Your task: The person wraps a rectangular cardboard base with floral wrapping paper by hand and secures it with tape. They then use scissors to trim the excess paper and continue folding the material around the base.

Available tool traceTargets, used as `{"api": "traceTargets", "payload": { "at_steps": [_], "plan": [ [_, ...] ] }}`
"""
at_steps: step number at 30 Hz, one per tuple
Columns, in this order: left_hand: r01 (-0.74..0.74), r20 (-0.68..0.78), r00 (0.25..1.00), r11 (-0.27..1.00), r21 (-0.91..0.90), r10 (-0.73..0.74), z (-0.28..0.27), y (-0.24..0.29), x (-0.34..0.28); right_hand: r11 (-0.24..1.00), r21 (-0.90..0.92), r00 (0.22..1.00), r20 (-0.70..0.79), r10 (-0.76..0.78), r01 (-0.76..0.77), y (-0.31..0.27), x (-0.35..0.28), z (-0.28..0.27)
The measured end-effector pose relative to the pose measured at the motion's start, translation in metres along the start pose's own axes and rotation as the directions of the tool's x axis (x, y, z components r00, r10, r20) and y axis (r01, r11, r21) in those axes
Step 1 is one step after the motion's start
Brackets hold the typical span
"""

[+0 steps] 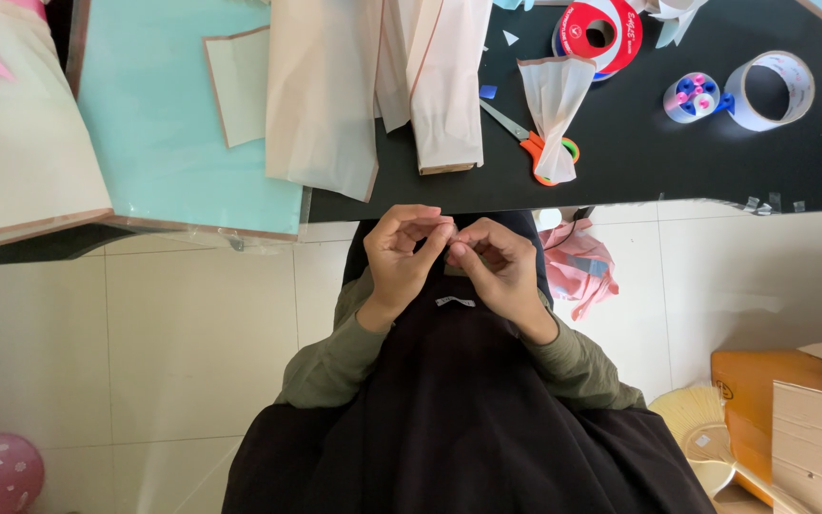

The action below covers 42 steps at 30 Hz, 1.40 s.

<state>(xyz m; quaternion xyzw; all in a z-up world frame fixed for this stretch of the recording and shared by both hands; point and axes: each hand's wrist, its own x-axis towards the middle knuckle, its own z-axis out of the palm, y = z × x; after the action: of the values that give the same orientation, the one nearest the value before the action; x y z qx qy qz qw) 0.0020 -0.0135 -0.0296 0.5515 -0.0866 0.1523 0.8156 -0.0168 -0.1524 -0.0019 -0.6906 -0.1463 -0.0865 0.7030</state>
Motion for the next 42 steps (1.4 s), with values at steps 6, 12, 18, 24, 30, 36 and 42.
{"api": "traceTargets", "payload": {
  "at_steps": [6,12,18,24,30,36,42],
  "plan": [
    [0.104,0.037,0.994,0.994,-0.041,-0.103,-0.002,-0.002,-0.001,0.998,-0.013,0.995,0.085,-0.055,0.056,-0.004,0.007,-0.009],
    [0.16,0.119,0.983,0.97,-0.182,-0.14,-0.003,-0.008,0.0,0.995,-0.053,0.991,0.106,-0.077,0.082,0.0,0.01,-0.018],
    [0.158,0.139,0.98,0.982,-0.103,-0.143,0.001,-0.001,0.0,0.999,0.006,0.999,0.028,-0.044,0.044,0.001,0.006,-0.016],
    [0.107,0.183,0.978,0.993,-0.041,-0.098,0.002,0.0,-0.001,0.994,0.081,0.997,-0.023,-0.077,0.079,0.021,-0.001,-0.019],
    [-0.01,0.23,0.973,0.999,0.041,0.001,0.02,0.008,0.005,0.991,0.014,0.98,-0.148,-0.132,0.136,0.016,0.003,-0.025],
    [-0.185,0.282,0.952,0.957,0.221,0.119,0.041,-0.001,0.025,0.994,0.024,0.972,-0.215,-0.096,0.103,0.019,0.002,-0.046],
    [-0.237,0.315,0.937,0.934,0.266,0.148,0.074,-0.02,0.036,0.997,0.003,0.954,-0.291,-0.075,0.08,0.019,0.006,-0.079]
  ]
}}
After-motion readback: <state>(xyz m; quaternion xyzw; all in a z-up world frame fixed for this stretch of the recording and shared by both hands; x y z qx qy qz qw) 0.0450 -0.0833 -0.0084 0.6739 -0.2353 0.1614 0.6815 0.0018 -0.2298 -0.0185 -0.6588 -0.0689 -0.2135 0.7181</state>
